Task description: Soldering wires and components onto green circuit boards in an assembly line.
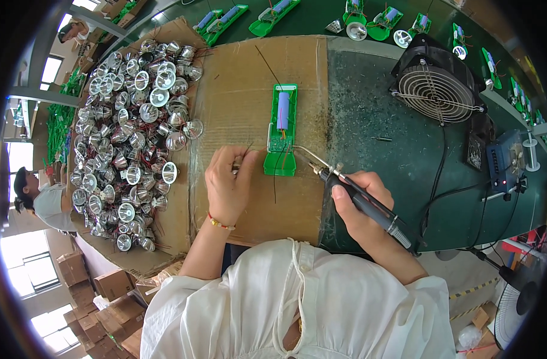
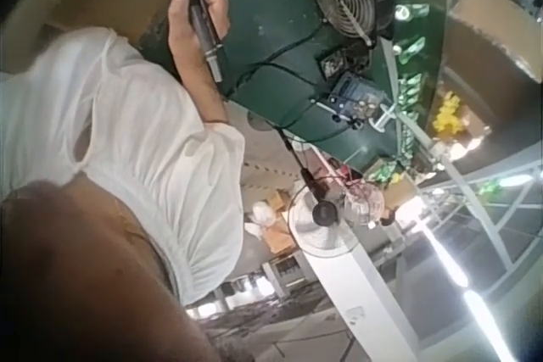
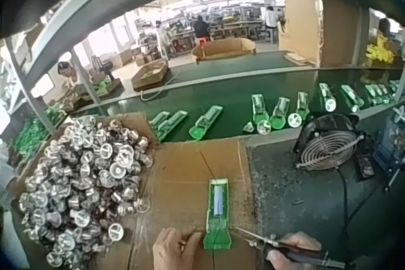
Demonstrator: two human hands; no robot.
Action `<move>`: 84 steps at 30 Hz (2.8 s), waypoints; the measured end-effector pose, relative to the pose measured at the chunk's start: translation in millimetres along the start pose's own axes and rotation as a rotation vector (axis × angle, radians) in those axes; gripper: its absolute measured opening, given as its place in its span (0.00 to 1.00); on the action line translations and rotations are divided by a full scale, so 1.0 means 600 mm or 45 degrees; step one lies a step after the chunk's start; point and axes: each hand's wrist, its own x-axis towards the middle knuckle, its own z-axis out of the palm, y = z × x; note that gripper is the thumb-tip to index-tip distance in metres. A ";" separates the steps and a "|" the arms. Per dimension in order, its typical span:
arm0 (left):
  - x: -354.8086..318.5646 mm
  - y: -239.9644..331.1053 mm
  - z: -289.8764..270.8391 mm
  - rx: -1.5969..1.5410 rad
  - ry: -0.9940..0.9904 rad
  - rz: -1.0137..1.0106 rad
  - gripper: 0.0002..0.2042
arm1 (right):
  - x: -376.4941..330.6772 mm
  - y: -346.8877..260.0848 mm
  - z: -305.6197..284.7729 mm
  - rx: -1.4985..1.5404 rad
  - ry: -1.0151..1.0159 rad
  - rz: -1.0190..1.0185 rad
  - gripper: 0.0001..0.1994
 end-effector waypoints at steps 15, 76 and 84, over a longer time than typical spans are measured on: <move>-0.018 -0.008 0.033 0.016 -0.014 0.161 0.05 | 0.013 -0.003 0.026 0.075 0.036 0.096 0.08; -0.016 0.001 0.025 -0.080 -0.054 0.045 0.05 | 0.005 0.008 0.023 0.404 0.192 0.251 0.07; -0.007 0.000 0.036 0.075 0.046 0.176 0.04 | 0.008 0.015 0.029 0.299 0.159 0.203 0.08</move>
